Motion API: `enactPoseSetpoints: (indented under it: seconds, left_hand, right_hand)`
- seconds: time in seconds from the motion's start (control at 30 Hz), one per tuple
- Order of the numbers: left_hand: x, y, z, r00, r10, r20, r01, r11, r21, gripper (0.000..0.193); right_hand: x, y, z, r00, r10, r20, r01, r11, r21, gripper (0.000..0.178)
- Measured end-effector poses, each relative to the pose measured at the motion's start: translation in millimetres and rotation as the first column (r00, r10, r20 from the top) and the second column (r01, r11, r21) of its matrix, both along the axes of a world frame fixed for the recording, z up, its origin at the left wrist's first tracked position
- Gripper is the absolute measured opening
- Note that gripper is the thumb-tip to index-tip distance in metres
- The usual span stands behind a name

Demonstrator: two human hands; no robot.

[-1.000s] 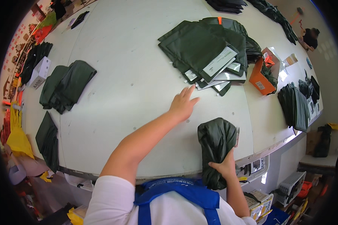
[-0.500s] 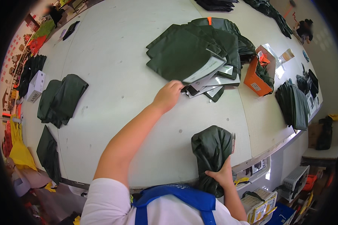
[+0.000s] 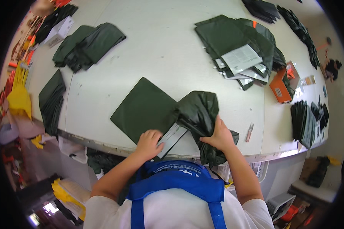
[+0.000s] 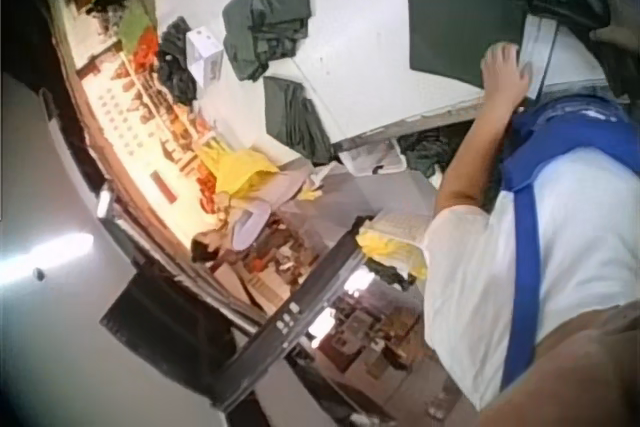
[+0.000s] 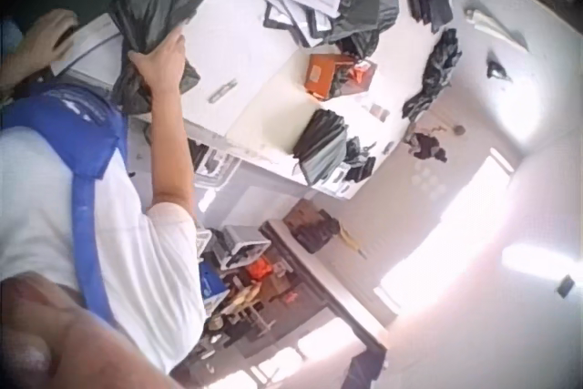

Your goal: The person folds a dark green raincoat on a white table, aligns the sleeves, and folds it into a compact rectangle. They then place the folded coat into a small plastic bag and set it aside. The person repeats this process with another raincoat.

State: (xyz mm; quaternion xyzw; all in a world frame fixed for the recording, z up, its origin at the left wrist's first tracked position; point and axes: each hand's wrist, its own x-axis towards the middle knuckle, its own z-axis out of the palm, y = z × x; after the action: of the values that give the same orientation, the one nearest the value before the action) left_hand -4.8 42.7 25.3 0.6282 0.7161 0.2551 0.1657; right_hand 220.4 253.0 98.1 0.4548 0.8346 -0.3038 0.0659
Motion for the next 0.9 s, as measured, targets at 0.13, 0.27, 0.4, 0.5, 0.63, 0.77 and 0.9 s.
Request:
enactPoseSetpoints:
  seconds: [0.13, 0.27, 0.4, 0.5, 0.63, 0.77, 0.9]
  left_hand:
    - [16, 4, -39, 0.959, 0.215, -0.183, -0.214, 0.977, 0.021, 0.035]
    - [0, -16, -39, 0.966, 0.044, -0.253, -0.112, 0.959, -0.261, 0.042]
    - [-11, -34, -10, 0.908, 0.404, -0.111, -0.418, 0.866, -0.275, 0.045]
    - [-23, -43, -4, 0.889, 0.426, -0.168, -0.456, 0.855, -0.246, 0.057]
    - [-35, -34, 15, 0.907, 0.421, -0.02, -0.422, 0.906, -0.047, 0.052]
    - [-30, -34, 33, 0.94, 0.333, 0.069, -0.336, 0.941, 0.033, 0.045]
    - [-24, -52, 46, 0.916, 0.397, -0.055, -0.397, 0.918, 0.004, 0.047]
  right_hand:
    - [-30, -15, 5, 0.992, 0.113, 0.049, -0.114, 0.993, 0.015, 0.11]
    - [-56, -28, 2, 0.933, 0.357, -0.052, -0.345, 0.925, 0.155, 0.107]
    - [-65, -34, -3, 0.751, 0.659, -0.032, -0.643, 0.742, 0.189, 0.099]
    - [-67, -26, 7, 0.528, 0.849, -0.031, -0.825, 0.521, 0.222, 0.098]
    - [-87, -34, 16, 0.237, 0.966, 0.099, -0.958, 0.216, 0.186, 0.102]
    - [-97, -40, 19, 0.341, 0.929, 0.147, -0.939, 0.328, 0.102, 0.103]
    - [-89, -49, 9, 0.67, 0.736, 0.095, -0.742, 0.662, 0.103, 0.105]
